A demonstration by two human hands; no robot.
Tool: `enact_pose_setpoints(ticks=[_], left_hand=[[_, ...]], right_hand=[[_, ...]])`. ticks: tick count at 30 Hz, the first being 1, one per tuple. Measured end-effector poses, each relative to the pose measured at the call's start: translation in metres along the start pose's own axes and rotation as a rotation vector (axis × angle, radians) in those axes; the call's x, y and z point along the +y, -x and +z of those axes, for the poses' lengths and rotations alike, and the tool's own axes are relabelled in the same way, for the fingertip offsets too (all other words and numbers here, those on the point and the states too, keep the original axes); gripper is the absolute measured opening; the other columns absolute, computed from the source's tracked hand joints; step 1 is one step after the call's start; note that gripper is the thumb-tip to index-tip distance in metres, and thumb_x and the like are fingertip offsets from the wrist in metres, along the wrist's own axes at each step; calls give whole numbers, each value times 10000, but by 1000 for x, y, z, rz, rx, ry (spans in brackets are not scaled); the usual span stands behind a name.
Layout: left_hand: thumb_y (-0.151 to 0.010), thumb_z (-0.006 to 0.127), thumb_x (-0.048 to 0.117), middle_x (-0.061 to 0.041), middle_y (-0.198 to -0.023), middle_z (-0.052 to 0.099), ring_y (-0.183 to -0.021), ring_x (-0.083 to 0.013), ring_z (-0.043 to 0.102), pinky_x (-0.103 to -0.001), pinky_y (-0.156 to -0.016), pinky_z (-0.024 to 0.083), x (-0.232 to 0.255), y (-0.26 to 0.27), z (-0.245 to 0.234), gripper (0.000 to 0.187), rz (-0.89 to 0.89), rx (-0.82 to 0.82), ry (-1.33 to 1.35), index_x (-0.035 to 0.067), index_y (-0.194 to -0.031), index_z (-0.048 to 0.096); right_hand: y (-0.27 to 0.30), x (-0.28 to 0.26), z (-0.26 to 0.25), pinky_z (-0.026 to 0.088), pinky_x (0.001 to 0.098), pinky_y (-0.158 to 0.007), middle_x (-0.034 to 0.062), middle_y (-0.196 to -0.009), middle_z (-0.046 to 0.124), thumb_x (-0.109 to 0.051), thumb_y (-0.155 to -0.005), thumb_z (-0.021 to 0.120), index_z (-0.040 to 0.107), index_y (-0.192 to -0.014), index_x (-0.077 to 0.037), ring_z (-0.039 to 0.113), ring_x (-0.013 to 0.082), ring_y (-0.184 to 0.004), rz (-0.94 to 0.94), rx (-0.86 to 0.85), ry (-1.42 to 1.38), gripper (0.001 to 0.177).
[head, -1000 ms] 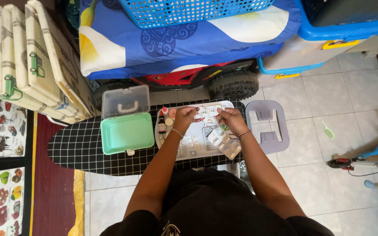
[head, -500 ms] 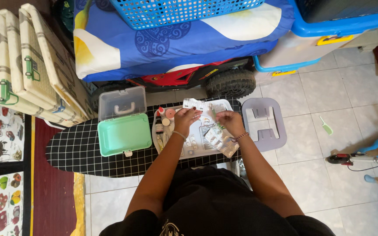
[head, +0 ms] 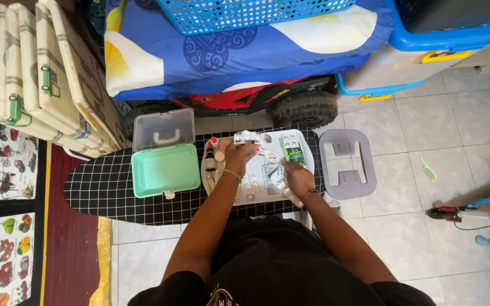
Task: The person stands at a table and repeatedly picks up small foil-wrapped items, opens them, and places the contents into a white tray. They also handle small bottles and a green plastic box, moving items between the tray and the box.
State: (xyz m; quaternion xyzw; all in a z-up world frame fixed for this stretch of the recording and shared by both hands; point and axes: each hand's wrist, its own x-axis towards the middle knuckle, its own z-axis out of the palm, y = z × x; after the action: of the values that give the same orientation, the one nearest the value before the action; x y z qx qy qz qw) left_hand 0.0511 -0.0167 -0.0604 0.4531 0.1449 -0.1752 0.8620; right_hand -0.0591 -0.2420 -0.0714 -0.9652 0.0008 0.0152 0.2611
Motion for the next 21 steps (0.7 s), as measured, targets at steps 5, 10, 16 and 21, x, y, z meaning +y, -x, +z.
enact_pose_setpoints(ticks=[5,10,16,21], left_hand=[[-876,741,71,-136,-1093,710,-999,-264,735,-357,-917,611,8,4,19,281,39,-8,53,-55,-1105,641],[-881,764,54,-131,-1064,725,-978,-238,733,-331,-875,606,9,4,41,255,58,-3,107,-47,-1091,661],[-868,792,31,-112,-1028,744,-938,-209,736,-310,-843,586,8,9,52,203,24,24,156,-15,-1035,686],[-884,780,36,-98,-1006,742,-927,-195,736,-303,-820,591,-3,9,52,165,43,-25,165,11,-1025,698]], right_hand=[[-13,-5,2,565,363,-634,189,-1072,645,81,-941,604,561,-1331,-23,696,246,-841,255,-74,-954,405],[-27,-39,-29,637,303,-686,138,-1060,737,27,-959,578,525,-1310,-17,757,197,-908,246,-142,-1215,358],[-39,-47,-37,627,318,-730,145,-1112,757,-34,-954,680,590,-1372,23,749,207,-930,237,-200,-1277,432],[-42,-38,-29,631,320,-764,153,-1162,746,-76,-965,672,570,-1422,27,749,203,-948,298,-189,-1335,479]])
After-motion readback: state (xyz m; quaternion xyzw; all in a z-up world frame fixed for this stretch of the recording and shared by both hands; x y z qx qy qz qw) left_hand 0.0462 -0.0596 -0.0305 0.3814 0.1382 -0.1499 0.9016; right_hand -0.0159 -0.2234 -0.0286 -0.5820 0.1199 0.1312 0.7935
